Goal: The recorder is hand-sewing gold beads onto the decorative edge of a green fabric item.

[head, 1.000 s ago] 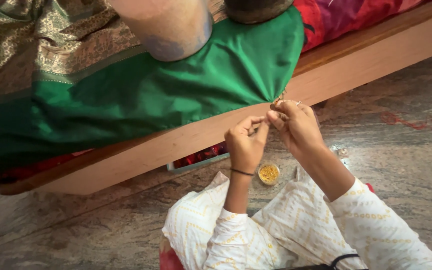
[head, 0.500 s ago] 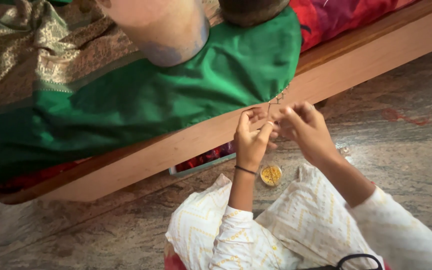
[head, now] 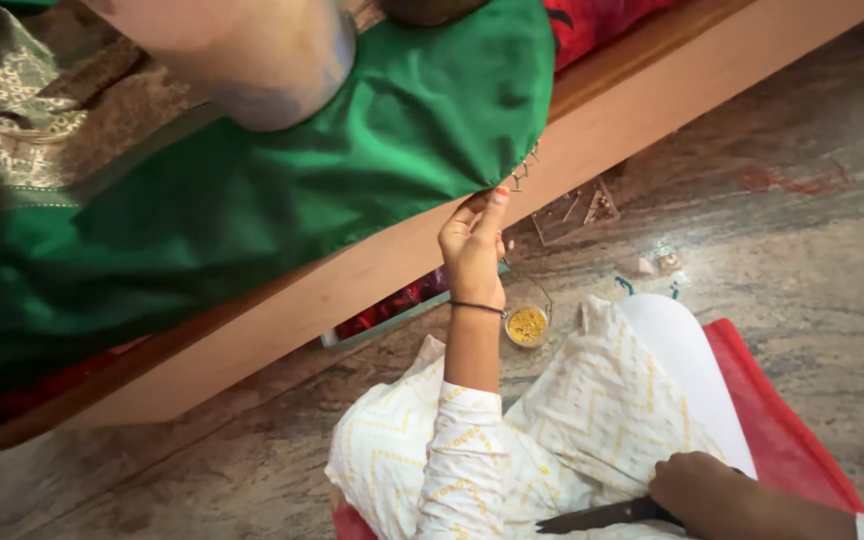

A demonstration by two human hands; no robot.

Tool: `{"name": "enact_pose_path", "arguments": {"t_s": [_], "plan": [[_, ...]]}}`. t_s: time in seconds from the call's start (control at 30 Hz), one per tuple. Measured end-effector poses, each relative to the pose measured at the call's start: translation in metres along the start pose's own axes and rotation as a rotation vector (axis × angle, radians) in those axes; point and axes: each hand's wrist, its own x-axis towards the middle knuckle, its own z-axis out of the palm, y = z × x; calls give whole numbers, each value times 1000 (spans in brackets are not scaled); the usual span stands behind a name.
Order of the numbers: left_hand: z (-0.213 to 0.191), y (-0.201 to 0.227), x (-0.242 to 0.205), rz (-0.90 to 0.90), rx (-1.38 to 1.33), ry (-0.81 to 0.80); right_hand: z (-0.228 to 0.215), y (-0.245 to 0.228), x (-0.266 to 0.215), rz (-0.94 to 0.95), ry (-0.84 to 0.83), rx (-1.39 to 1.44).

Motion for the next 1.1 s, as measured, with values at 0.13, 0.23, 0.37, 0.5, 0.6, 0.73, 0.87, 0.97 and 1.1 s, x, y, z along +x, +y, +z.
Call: {"name": "enact_pose_path", "arguments": {"t_s": [0.13, 0.23, 0.37, 0.5, 0.6, 0.73, 0.87, 0.97, 1.1], "plan": [[-8, -5, 2, 42, 6, 2, 44, 11, 19, -65, 109, -84], [-13, -12, 4, 53, -28, -14, 54, 19, 15, -153, 177, -34], [-2, 8, -1, 44, -128, -38, 57, 26, 5, -112, 148, 37], [-4, 3, 9, 49, -197, -67, 14, 17, -30, -64, 145, 289], [-13, -14, 20, 118, -130, -58, 40, 37, -21, -125, 298, 196], [-10, -8, 13, 140, -86, -55, 39, 50, -28, -28, 106, 8], [1, 17, -3, -8, -76, -66, -8, 55, -58, 71, 39, 42], [-7, 7, 5, -15, -133, -84, 4, 80, -52, 82, 20, 54], [-14, -8, 16, -2, -171, -69, 4, 82, -59, 76, 18, 159]]}}
